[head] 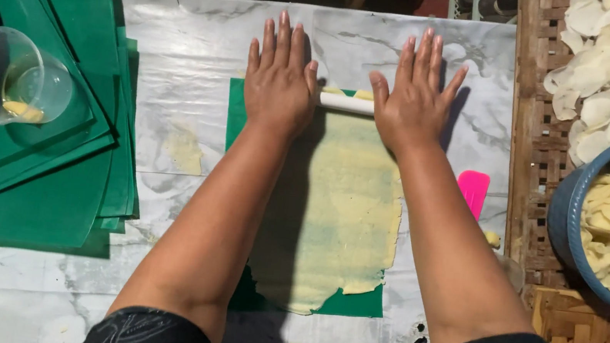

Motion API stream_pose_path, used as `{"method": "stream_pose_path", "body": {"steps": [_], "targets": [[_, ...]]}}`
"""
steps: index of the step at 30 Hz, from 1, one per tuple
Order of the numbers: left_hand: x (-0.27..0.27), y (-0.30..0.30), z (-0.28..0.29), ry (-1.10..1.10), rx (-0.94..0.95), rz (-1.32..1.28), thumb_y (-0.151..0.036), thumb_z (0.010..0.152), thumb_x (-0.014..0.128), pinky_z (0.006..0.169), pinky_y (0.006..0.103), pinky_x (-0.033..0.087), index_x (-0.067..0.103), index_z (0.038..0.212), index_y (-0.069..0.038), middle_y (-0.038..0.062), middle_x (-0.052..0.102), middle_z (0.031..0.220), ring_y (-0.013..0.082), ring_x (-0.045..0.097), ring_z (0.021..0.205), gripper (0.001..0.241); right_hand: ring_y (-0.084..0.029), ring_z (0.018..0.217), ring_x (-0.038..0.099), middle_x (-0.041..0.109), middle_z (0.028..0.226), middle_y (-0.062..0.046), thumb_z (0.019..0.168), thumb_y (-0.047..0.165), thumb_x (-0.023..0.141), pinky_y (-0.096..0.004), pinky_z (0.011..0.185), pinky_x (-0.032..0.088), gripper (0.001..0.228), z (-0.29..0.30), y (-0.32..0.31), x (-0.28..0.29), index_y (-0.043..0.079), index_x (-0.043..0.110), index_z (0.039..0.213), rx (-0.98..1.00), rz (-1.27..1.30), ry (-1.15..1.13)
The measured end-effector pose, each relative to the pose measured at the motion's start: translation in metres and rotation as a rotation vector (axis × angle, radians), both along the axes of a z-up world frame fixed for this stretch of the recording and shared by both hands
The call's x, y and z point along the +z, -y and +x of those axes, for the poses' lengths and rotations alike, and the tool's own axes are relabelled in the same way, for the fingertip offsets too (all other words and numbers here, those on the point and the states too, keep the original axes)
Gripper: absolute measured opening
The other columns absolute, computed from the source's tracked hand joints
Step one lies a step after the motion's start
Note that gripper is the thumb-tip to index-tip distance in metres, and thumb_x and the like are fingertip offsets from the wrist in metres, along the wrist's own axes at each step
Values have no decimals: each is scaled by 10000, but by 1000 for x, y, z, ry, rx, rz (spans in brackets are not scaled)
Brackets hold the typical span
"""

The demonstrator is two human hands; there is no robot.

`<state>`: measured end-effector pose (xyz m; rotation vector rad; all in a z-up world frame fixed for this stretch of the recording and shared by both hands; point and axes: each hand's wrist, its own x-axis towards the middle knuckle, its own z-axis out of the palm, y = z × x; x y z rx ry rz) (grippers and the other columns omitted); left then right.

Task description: Rolling out yellow dough on a green mat using a white rolling pin to create thin sheets.

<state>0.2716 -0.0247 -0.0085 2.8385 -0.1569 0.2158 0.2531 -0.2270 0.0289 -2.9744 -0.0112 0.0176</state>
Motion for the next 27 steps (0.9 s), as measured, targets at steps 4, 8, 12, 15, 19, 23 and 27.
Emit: {"method": "stream_pose_path", "body": {"steps": [4,8,12,15,19,23,27], "targets": [[4,-10,-55,74,-20,-42,-384,1097,325,1260,500,227,364,1609,-73,139,204,1691,345,180,1571,601,-282,1586,25,97,1718,-160,1050,649,150,-621,1204,-94,869,-48,0,-14,12,181,1640,24,64,70],[14,-10,-66,-130,-32,-5,-433,1109,267,1281,475,97,290,1625,-96,137,174,1713,335,92,1586,617,-372,1572,147,229,1675,-272,1103,525,359,-717,1179,35,747,-54,4,-29,-43,332,1587,64,-3,149],[-14,-8,-31,147,21,7,-375,1048,410,1218,502,284,455,1563,-106,139,329,1648,372,286,1525,583,-274,1573,35,118,1710,-135,1079,518,206,-670,1167,-94,678,-16,-2,-18,137,252,1637,-14,-10,-25],[-4,-4,6,-74,44,-2,-368,1046,332,1252,516,113,311,1610,-109,127,194,1691,334,129,1562,620,-251,1574,-83,-35,1720,-96,1060,532,136,-661,1184,-113,660,17,-8,3,255,107,1659,-40,-16,-171],[18,0,38,-283,78,8,-382,1065,319,1266,539,34,160,1654,-140,104,6,1710,328,12,1579,657,-266,1567,-87,-61,1710,-94,1077,560,175,-691,1206,-17,669,44,-10,15,263,83,1669,-49,-22,-177],[17,-3,25,-248,90,45,-376,1093,354,1286,533,14,87,1673,-127,106,-44,1714,298,-41,1589,685,-284,1559,-97,-47,1709,-121,1084,588,196,-716,1188,-47,715,34,-14,14,205,102,1681,-10,-7,-95],[6,-5,-10,-6,74,51,-365,1066,379,1287,534,45,215,1661,-89,147,95,1714,313,86,1598,676,-279,1579,-87,-39,1725,-110,1064,622,165,-688,1191,-83,734,4,-14,14,228,74,1677,0,-6,-49]]}}
